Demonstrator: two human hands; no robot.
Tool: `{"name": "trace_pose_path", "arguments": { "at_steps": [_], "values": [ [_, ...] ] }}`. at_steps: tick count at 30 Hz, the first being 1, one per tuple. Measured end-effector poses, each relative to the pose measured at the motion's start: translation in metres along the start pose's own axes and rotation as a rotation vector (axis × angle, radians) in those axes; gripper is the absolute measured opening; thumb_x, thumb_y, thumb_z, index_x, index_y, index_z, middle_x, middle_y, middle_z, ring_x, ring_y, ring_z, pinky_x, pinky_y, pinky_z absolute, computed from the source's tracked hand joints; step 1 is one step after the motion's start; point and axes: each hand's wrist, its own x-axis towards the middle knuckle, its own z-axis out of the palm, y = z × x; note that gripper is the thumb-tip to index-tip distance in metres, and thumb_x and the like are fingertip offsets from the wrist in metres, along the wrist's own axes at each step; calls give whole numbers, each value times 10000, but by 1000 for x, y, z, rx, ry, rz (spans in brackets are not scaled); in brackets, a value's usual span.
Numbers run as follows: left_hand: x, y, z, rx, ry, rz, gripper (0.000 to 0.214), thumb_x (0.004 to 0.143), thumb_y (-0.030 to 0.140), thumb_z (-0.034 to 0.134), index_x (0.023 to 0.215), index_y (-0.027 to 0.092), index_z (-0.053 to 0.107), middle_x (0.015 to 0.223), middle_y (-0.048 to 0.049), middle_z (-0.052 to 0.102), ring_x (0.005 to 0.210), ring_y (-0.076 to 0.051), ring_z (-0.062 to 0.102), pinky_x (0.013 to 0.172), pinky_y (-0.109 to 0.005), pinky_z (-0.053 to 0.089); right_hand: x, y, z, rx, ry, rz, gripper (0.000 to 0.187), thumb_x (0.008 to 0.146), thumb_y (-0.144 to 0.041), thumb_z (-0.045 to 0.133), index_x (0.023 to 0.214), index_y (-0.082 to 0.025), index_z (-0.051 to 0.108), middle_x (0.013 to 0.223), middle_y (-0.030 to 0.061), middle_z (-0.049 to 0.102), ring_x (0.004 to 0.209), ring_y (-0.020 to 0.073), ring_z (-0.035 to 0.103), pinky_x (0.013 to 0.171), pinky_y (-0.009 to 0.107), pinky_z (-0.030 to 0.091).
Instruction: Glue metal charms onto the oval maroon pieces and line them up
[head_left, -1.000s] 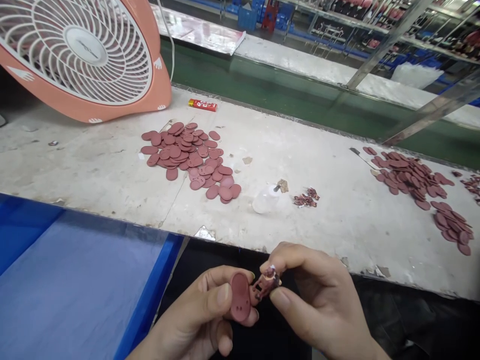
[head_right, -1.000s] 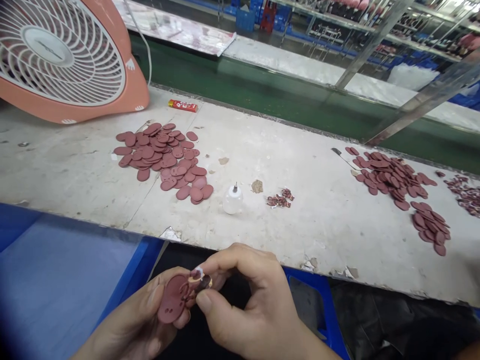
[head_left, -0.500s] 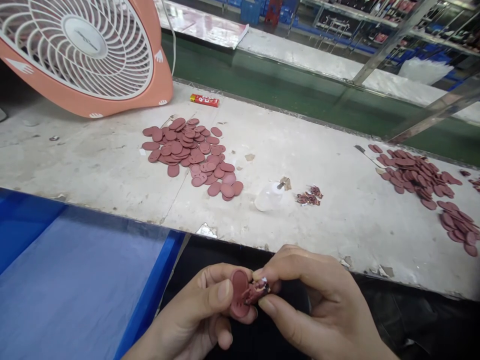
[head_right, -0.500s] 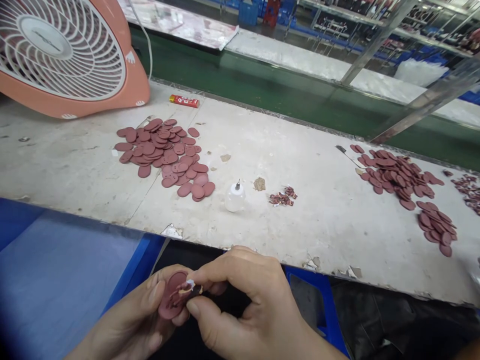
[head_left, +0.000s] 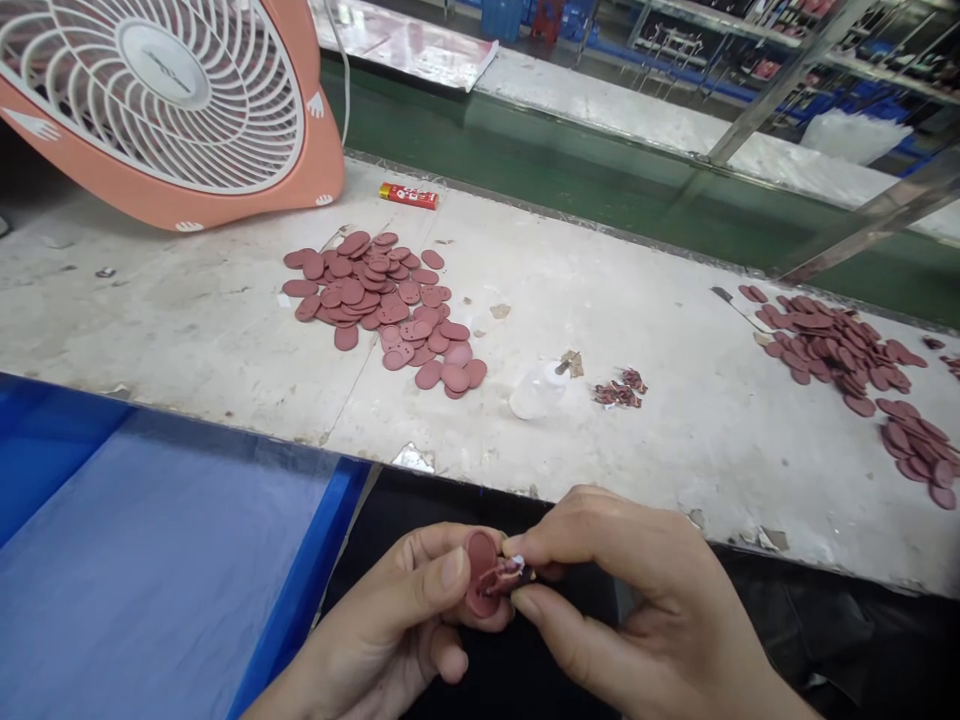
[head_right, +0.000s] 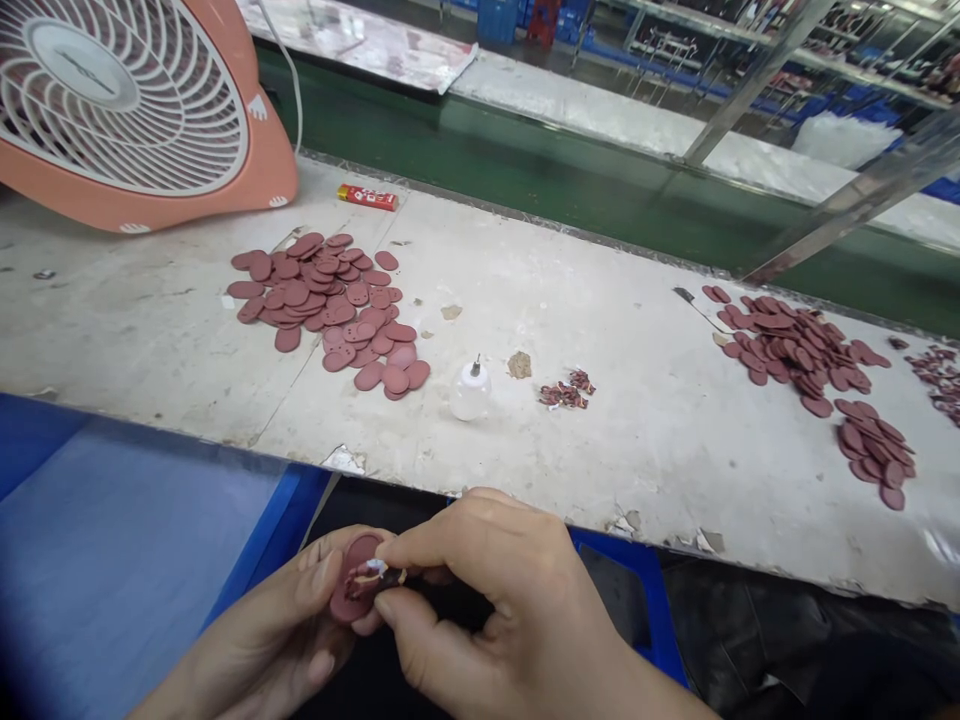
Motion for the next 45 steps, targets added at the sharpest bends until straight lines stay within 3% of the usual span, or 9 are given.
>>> {"name": "trace_pose_path", "arguments": {
  "at_steps": [6,18,27,34,45],
  "values": [
    [1,-6,-4,-43,17,31,234,692,319,831,824,134,777,712,-13,660,599,-60,585,429,-67,479,-1,-2,-2,-101,-29,-1,163,782,-39,645,891,-154,686,734,-13,706,630,74,618,614,167,484],
    [1,-7,-6,-50,82,43,203,696,309,827,783,136,764,717,-4,670,613,-62,605,419,-64,450,2,2,1,-70,-21,76,132,759,-51,650,851,-136,693,680,-16,653,599,54,599,590,135,472],
    [0,-7,-7,-38,156,34,213,679,308,838,797,145,767,724,-8,666,619,-65,604,427,-66,442,4,0,-3,-105,-80,30,164,789,-47,615,892,-159,678,723,-13,684,628,82,609,598,185,481],
    [-2,-6,-4,-43,142,44,205,669,313,844,746,143,759,703,1,654,599,-58,598,413,-64,443,8,-1,-3,-114,-99,15,163,787,-40,614,886,-152,679,727,-12,689,630,80,612,603,180,480],
    [-2,-8,-2,-66,263,42,243,595,284,886,776,171,770,652,13,683,605,-71,648,424,-67,459,9,3,2,-143,-93,-60,192,810,-37,577,915,-175,660,715,-11,685,626,91,619,605,196,494]
  ]
}}
